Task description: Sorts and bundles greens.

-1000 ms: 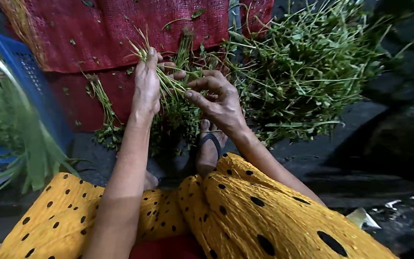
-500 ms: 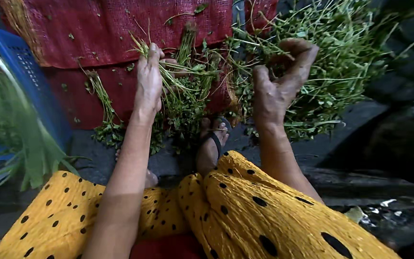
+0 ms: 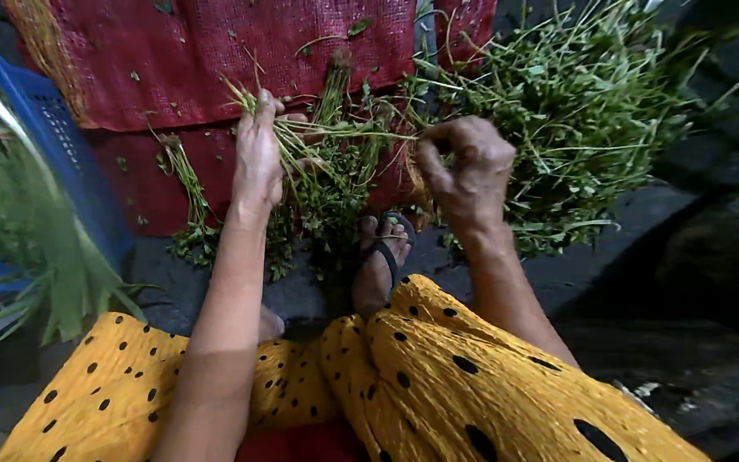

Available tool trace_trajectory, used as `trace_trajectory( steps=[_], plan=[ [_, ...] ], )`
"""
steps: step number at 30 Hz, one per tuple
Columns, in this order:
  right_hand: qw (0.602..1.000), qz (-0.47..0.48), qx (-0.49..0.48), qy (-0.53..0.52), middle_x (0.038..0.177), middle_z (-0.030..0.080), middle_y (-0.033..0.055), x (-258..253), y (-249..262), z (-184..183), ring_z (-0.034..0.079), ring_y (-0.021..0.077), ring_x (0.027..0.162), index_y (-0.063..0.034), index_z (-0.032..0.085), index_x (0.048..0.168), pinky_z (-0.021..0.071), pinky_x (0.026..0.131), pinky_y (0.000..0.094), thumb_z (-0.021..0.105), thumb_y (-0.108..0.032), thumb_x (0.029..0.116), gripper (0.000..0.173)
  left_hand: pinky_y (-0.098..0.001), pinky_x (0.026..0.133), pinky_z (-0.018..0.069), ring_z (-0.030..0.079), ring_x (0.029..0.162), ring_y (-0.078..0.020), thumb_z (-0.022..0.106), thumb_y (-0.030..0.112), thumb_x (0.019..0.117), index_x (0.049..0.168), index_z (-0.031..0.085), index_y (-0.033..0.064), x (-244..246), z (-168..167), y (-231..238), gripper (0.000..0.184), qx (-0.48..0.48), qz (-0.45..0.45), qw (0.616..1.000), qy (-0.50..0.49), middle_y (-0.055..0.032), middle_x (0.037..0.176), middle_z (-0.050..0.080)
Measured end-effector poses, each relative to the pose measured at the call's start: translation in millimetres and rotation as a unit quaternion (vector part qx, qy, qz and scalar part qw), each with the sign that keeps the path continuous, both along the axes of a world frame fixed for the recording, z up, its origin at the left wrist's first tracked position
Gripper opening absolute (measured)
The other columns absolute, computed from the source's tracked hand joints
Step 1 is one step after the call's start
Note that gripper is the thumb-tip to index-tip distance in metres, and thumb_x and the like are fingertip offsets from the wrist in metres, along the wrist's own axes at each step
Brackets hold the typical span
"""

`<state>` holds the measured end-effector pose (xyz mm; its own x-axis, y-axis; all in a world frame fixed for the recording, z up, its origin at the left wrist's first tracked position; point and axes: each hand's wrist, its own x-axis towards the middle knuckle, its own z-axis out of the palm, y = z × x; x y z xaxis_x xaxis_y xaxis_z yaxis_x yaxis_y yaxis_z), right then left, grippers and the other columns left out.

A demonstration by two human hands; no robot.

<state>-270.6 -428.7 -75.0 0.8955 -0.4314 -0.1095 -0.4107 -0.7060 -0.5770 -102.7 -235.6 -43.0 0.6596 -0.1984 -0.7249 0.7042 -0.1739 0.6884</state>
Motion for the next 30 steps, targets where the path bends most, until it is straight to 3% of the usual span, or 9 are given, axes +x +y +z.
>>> trace_trajectory(
  steps=[4,9,15,17,21,23,26,28,30],
  plan=[
    [0.988,-0.107,-0.041,0.101,0.141,0.052,0.0319,-13,-22,6,0.046,0.0528,0.132,0.0011,0.06,0.134,0.0371,0.107,0.0648,0.06,-0.015,0.0946,0.043,-0.0397,0.063,0.0636,0.074,0.08,-0.0228,0.029,0.037,0.1136,0.111,0.051,0.0108,10,4,7,0.034,-0.084,0.061,0.992,0.075,-0.008,0.096,0.07],
    [0.941,-0.042,0.336,-0.022,0.133,0.062,0.0121,11,6,4,0.061,0.0163,0.121,-0.0013,0.061,0.133,0.052,0.101,0.0361,0.052,-0.017,0.102,0.036,-0.0326,0.061,0.0633,0.073,0.076,-0.0179,0.029,0.036,0.1133,0.103,0.056,0.0124,11,3,11,0.037,-0.169,0.065,0.974,0.136,-0.0062,0.093,0.071],
    [0.833,0.059,0.55,-0.009,0.139,0.062,0.0056,52,43,8,0.06,0.0125,0.125,-0.0052,0.055,0.143,0.0507,0.104,0.0338,0.04,-0.022,0.1083,0.042,-0.0315,0.061,0.0624,0.073,0.078,-0.0172,0.028,0.037,0.1134,0.1,0.057,0.0133,8,2,12,0.04,-0.195,0.053,0.969,0.145,-0.0058,0.093,0.071],
    [0.831,0.104,0.547,-0.007,0.134,0.064,0.0046,54,48,4,0.061,0.0082,0.12,-0.0037,0.058,0.139,0.0514,0.104,0.0289,0.045,-0.02,0.1087,0.037,-0.032,0.061,0.0628,0.073,0.078,-0.0179,0.028,0.037,0.1133,0.102,0.057,0.0139,7,1,12,0.039,-0.19,0.056,0.969,0.145,-0.0057,0.093,0.071],
    [0.881,0.149,0.448,0.017,0.092,0.065,-0.0031,38,37,-3,0.058,-0.0025,0.077,-0.0052,0.065,0.114,0.0493,0.071,0.0174,0.047,-0.017,0.1076,0.023,-0.0327,0.061,0.0624,0.073,0.078,-0.0174,0.028,0.037,0.1133,0.101,0.057,0.0149,8,2,11,0.038,-0.179,0.055,0.972,0.14,-0.0048,0.093,0.072],
    [0.942,0.128,0.302,0.068,0.091,0.066,0.0024,24,19,-2,0.059,0.0095,0.076,-0.0082,0.068,0.115,0.0509,0.07,0.0311,0.048,-0.021,0.1077,0.025,-0.0327,0.06,0.0622,0.074,0.078,-0.0174,0.027,0.037,0.1133,0.098,0.058,0.014,10,4,11,0.041,-0.172,0.066,0.974,0.133,-0.005,0.091,0.073],
    [0.989,0.049,0.078,0.12,0.131,0.06,0.0258,7,-4,0,0.053,0.0492,0.124,-0.006,0.069,0.124,0.043,0.095,0.0698,0.058,-0.011,0.0986,0.028,-0.0346,0.06,0.0624,0.074,0.078,-0.0191,0.027,0.038,0.1134,0.099,0.055,0.0129,12,4,12,0.04,-0.165,0.077,0.976,0.117,-0.006,0.091,0.073],
    [0.998,0.017,0.056,0.024,0.135,0.059,0.0242,2,-5,8,0.053,0.0435,0.127,-0.0031,0.07,0.122,0.0442,0.101,0.0593,0.056,-0.009,0.0948,0.031,-0.0346,0.059,0.0622,0.074,0.077,-0.0188,0.028,0.038,0.1131,0.1,0.056,0.013,11,3,10,0.04,-0.153,0.082,0.978,0.118,-0.006,0.09,0.073],
    [0.984,0.022,0.134,-0.116,0.116,0.068,0.0182,7,13,19,0.067,0.0225,0.105,0.0034,0.07,0.113,0.0567,0.09,0.0379,0.053,-0.013,0.0983,0.027,-0.0352,0.059,0.0624,0.074,0.077,-0.0189,0.029,0.039,0.1131,0.101,0.057,0.0128,8,0,9,0.04,-0.143,0.084,0.979,0.122,-0.0058,0.09,0.072]
  ],
)
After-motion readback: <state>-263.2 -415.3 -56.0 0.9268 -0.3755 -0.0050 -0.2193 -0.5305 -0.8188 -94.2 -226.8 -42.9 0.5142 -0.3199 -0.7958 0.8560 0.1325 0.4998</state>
